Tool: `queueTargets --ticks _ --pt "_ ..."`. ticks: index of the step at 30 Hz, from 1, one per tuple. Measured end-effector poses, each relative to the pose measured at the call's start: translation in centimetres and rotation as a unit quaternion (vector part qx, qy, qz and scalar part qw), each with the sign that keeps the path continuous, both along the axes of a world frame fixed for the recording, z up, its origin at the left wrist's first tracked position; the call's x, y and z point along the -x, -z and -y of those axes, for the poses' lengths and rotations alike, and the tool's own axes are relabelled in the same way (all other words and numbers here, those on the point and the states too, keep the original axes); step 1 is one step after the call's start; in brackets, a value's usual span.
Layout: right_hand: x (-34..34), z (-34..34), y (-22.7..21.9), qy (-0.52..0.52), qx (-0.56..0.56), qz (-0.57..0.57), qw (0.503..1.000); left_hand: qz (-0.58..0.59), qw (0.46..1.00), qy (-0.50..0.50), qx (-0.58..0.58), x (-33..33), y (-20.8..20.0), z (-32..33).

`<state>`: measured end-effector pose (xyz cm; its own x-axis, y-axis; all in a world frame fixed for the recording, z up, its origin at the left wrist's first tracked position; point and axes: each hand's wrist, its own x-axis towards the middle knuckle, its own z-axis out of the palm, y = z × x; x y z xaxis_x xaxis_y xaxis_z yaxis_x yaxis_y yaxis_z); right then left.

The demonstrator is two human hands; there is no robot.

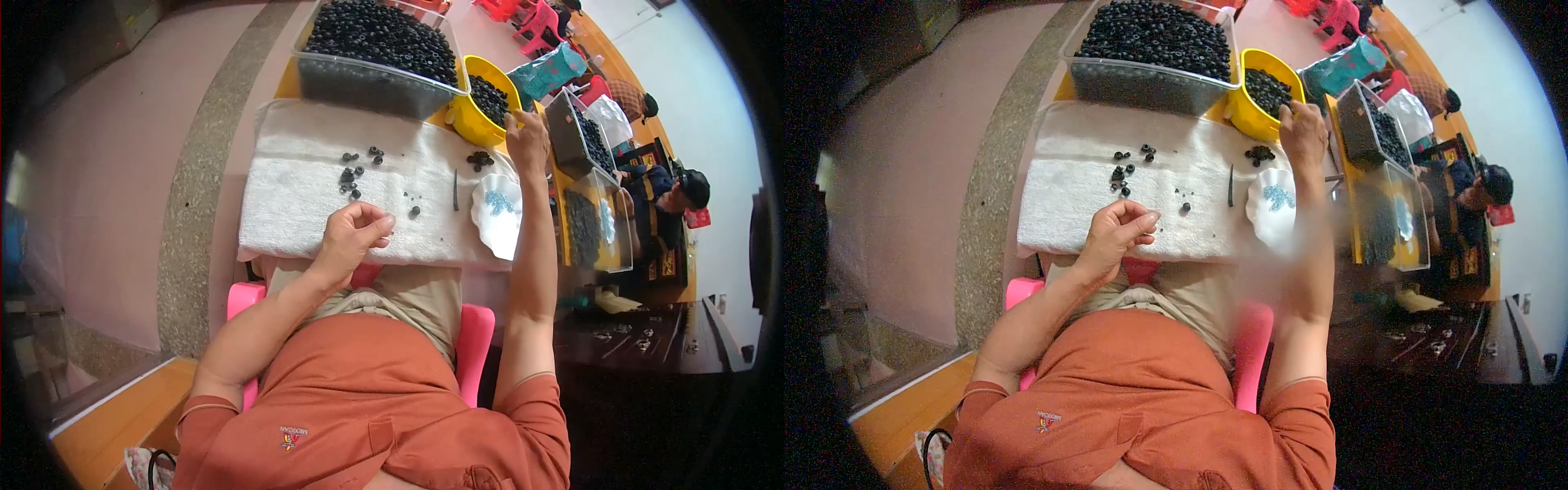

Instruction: Manually assembling or inspecting small black plastic components on a workbench.

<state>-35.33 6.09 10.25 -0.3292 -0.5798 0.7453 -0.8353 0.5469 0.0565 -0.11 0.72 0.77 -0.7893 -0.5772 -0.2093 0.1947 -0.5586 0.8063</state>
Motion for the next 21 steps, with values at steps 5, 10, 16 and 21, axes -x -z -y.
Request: queueTargets --ticks 5,10,16,21 --pt "-4.1 -0.1 3.2 -0.204 0.007 0.271 0.941 0.003 1.0 -0.004 0.016 -0.1 -0.1 0.2" --pt "-13.2 1.4 5.0 -0.318 -0.124 0.379 0.86 0.002 1.0 0.006 0.015 0.0 0.5 -0.1" --pt "-16.7 3.7 6.2 -0.34 -0.206 0.276 0.875 0.01 0.999 -0.002 0.031 0.3 0.6 -0.9" --pt "-18.2 5.2 6.4 -0.325 -0.263 0.244 0.875 -0.004 0.999 -0.004 0.038 0.1 0.9 -0.8"
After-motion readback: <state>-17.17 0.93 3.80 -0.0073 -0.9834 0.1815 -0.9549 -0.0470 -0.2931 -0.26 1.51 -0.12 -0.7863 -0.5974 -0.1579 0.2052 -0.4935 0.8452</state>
